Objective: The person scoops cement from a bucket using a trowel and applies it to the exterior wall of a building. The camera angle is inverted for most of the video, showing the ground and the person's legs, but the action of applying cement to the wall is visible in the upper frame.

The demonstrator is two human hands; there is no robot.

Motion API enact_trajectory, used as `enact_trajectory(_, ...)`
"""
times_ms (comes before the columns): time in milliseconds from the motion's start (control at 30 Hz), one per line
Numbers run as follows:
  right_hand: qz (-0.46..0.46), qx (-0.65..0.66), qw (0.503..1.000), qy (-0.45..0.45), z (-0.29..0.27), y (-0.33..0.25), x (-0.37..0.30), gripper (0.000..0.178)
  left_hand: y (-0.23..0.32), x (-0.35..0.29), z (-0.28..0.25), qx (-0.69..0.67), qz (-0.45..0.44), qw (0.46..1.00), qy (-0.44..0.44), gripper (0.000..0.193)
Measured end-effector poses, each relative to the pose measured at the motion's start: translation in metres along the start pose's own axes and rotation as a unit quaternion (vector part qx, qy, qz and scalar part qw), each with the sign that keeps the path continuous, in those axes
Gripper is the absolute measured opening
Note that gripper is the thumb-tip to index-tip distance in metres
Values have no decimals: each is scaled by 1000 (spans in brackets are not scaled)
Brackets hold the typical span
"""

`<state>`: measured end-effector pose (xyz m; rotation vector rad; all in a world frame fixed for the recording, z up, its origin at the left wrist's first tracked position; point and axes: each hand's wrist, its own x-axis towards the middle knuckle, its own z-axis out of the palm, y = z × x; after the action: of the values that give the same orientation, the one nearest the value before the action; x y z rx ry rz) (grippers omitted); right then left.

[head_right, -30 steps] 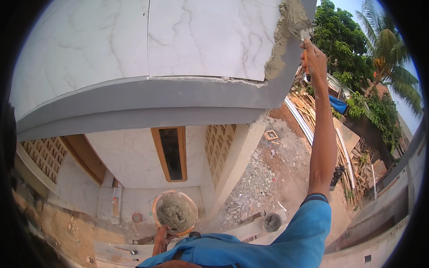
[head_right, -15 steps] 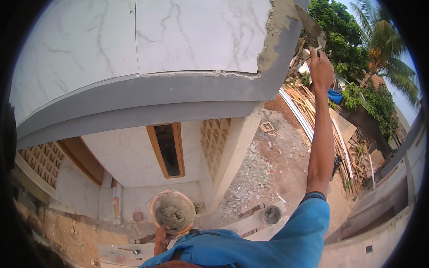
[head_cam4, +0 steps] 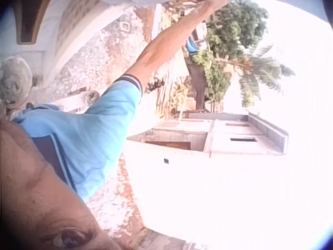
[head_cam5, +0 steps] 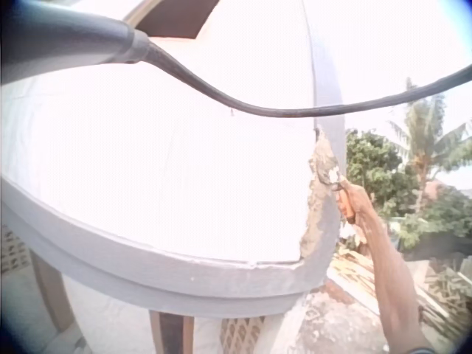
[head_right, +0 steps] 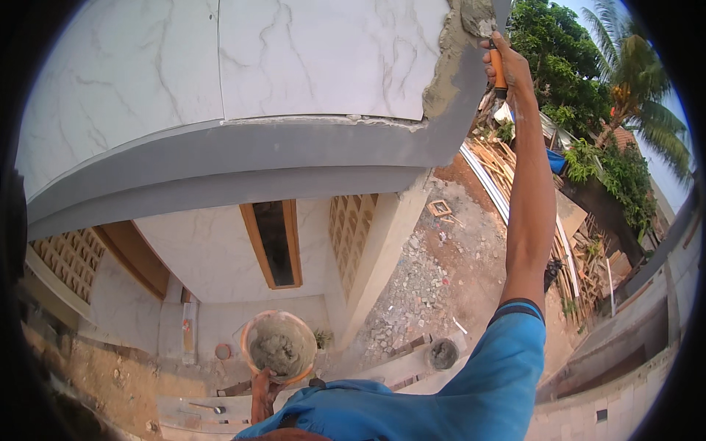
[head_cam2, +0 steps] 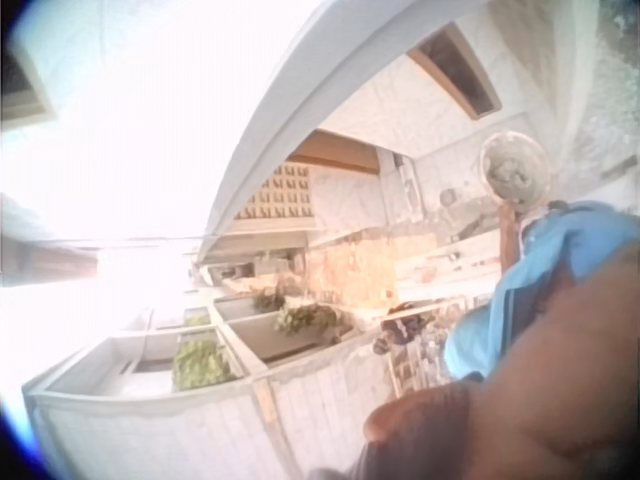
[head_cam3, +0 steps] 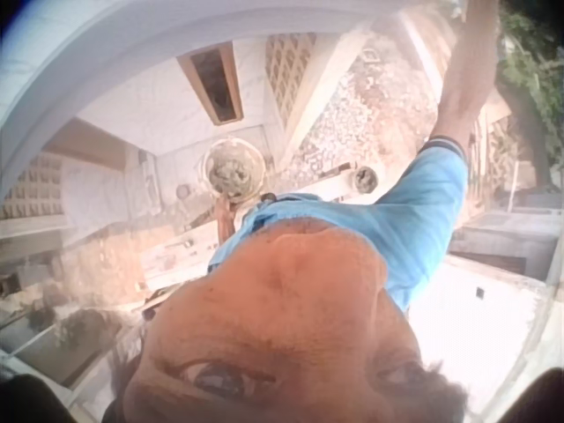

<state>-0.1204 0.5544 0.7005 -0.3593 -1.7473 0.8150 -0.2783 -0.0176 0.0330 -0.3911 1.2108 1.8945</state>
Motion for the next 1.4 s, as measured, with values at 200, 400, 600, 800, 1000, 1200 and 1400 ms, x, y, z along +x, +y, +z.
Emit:
enact_trajectory(200, 13, -275, 945, 175, -35, 38, -44, 53, -3, -6, -10, 9, -1, 1000, 0, 61)
enact_trajectory(400, -110, -365, 908, 172, -68, 78, -77, 60, 3, -9, -3, 31, -2, 999, 19, 64)
enact_trajectory(600, -197, -421, 874, 144, -87, 100, -38, 56, -17, -2, -5, -14, 12, 999, 50, 63)
enact_trajectory(800, -200, -456, 838, 222, -117, 90, 18, 60, -27, -15, 21, 9, 54, 997, 57, 57)
enact_trajectory(1000, -228, -384, 869, 215, -90, 44, 22, 61, -48, -7, 16, 8, 29, 998, 59, 49)
enact_trajectory(1200, -102, -93, 990, -8, -38, 5, 16, 59, -44, -32, 39, 22, 38, 996, 80, 48)
enact_trajectory(1400, -76, -153, 985, -16, -40, -10, 32, 60, -38, -23, 46, 23, 19, 999, 44, 52)
